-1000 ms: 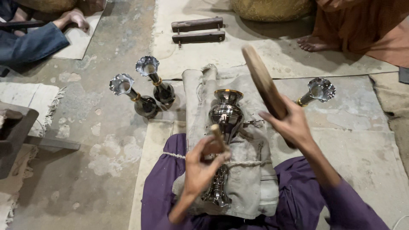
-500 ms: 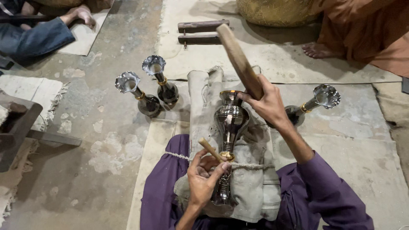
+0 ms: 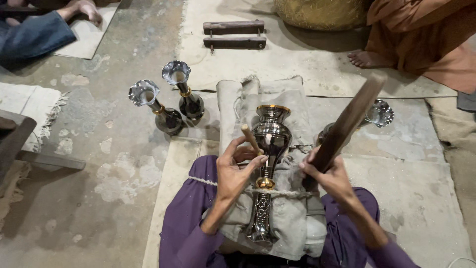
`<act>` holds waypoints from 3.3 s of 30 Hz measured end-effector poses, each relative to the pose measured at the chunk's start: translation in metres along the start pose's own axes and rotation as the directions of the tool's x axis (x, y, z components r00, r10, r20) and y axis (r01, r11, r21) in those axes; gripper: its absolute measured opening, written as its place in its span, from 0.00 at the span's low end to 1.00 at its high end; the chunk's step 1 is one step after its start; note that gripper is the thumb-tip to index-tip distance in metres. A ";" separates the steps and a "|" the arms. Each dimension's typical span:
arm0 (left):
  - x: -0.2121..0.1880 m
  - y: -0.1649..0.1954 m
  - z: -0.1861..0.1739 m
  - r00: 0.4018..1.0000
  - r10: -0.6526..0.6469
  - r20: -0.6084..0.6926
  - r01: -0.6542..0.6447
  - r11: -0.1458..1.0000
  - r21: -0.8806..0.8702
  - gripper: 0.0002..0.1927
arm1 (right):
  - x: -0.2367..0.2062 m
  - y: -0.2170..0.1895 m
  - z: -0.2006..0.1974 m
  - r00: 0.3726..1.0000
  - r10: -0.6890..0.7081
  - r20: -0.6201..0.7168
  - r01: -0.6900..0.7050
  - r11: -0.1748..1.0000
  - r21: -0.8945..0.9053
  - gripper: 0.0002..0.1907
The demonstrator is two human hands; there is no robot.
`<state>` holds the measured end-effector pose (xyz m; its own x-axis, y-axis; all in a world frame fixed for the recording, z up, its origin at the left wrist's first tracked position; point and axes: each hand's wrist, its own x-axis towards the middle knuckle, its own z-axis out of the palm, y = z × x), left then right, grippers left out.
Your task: The person sits on the floor and decorates a silver metal vase using a small punch held against the vase and a wooden mallet to strike it, rotating the punch and repositioning it along the vase's surface to emboss patterns. Finished vases sit nearby on the floor.
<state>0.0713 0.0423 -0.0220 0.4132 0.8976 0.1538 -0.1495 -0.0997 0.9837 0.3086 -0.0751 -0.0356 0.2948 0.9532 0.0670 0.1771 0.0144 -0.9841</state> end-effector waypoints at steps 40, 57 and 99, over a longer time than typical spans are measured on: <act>0.011 0.026 -0.002 0.985 0.070 0.159 -0.104 0.971 0.216 0.27 | 0.046 -0.191 -0.036 0.979 -0.010 0.205 0.204 0.140 -0.969 0.39; 0.037 0.060 -0.009 0.825 -0.009 0.564 -0.200 0.930 0.308 0.27 | -0.022 -0.110 -0.068 0.999 -0.018 -0.050 -0.044 0.246 -0.968 0.35; 0.066 0.050 -0.017 0.520 0.166 0.838 -0.567 0.801 0.193 0.34 | -0.104 -0.013 -0.045 0.874 -0.433 -0.220 0.142 0.661 -0.737 0.33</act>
<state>0.0761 0.1036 0.0358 0.9429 0.0902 0.3208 -0.1802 -0.6719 0.7184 0.3183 -0.1880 -0.0224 0.3875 0.7608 0.5205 0.8510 -0.0781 -0.5194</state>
